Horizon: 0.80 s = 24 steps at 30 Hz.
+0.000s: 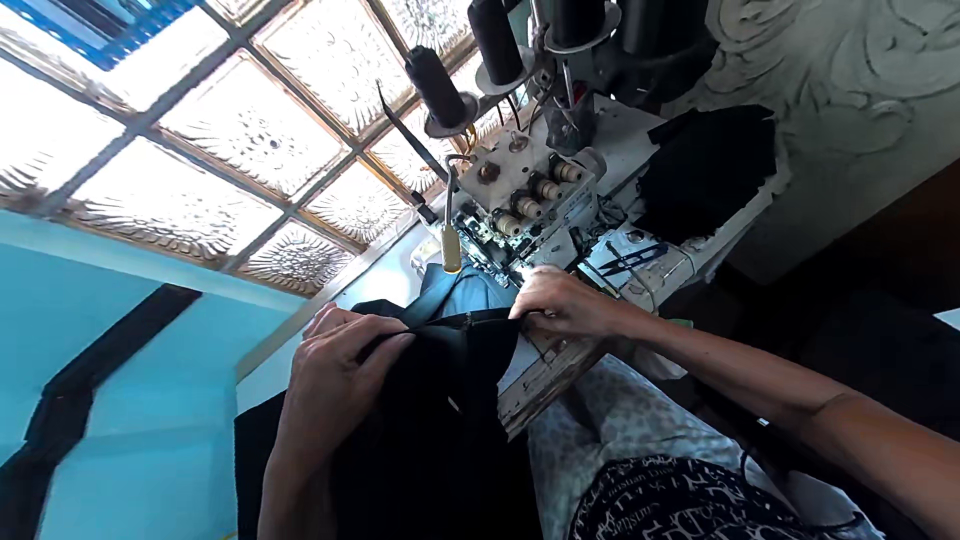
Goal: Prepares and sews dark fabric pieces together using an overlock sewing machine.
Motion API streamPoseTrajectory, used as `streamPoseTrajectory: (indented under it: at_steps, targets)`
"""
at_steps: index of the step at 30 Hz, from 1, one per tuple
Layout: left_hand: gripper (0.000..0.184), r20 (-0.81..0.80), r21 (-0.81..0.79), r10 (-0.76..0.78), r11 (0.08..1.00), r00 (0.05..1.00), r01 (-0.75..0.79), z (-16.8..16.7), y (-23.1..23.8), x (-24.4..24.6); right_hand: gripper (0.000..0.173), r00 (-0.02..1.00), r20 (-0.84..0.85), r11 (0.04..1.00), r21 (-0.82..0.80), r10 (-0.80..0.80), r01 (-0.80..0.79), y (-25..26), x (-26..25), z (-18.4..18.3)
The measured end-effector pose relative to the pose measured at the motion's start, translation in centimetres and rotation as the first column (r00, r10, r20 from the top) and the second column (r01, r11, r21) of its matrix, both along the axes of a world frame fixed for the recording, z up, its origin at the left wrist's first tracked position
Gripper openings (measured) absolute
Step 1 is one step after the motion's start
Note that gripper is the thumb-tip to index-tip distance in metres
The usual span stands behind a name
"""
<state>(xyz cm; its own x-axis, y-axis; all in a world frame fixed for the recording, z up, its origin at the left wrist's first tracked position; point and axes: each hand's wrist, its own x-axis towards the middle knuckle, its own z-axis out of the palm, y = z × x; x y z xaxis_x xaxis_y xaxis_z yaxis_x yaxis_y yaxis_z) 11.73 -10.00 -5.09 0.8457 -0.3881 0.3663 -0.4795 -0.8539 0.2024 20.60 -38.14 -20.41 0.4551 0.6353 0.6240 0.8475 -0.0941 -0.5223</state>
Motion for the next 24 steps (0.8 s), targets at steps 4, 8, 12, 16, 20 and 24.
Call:
streamPoseTrajectory:
  at_steps: [4, 8, 12, 16, 20, 24]
  targets:
    - [0.024, 0.008, -0.014, 0.033, 0.999, 0.999, -0.033, -0.2, 0.0, -0.3, 0.020, 0.987, 0.114, 0.994, 0.034, -0.109, 0.105, 1.1, 1.5, 0.0]
    - [0.029, 0.022, 0.023, 0.026, 0.999, 0.999, -0.026, -0.1, -0.3, -1.6, 0.022, 0.968, 0.215, 0.991, 0.023, -0.131, 0.129, 2.2, 2.7, -0.2]
    - [0.029, -0.003, 0.091, -0.034, 0.995, 0.999, 0.034, 0.0, -1.0, -4.3, 0.030, 0.992, 0.115, 0.990, -0.139, 0.045, -0.029, 2.1, 2.1, 2.4]
    - [0.032, -0.054, 0.162, -0.093, 0.982, 0.994, 0.101, -0.5, -1.9, -6.3, 0.031, 0.937, -0.029, 0.933, -0.089, 0.348, -0.349, 2.8, 1.2, 5.3]
    - [0.032, -0.052, 0.249, -0.082, 0.964, 0.995, 0.093, -0.6, -2.4, -7.2, 0.022, 0.916, -0.106, 0.883, -0.243, 0.386, -0.401, 3.4, 0.6, 6.9]
    - [0.030, -0.036, 0.315, -0.054, 0.947, 0.998, 0.063, -0.5, -2.0, -7.4, 0.012, 0.924, -0.051, 0.881, -0.286, 0.380, -0.378, 4.0, 0.3, 7.6]
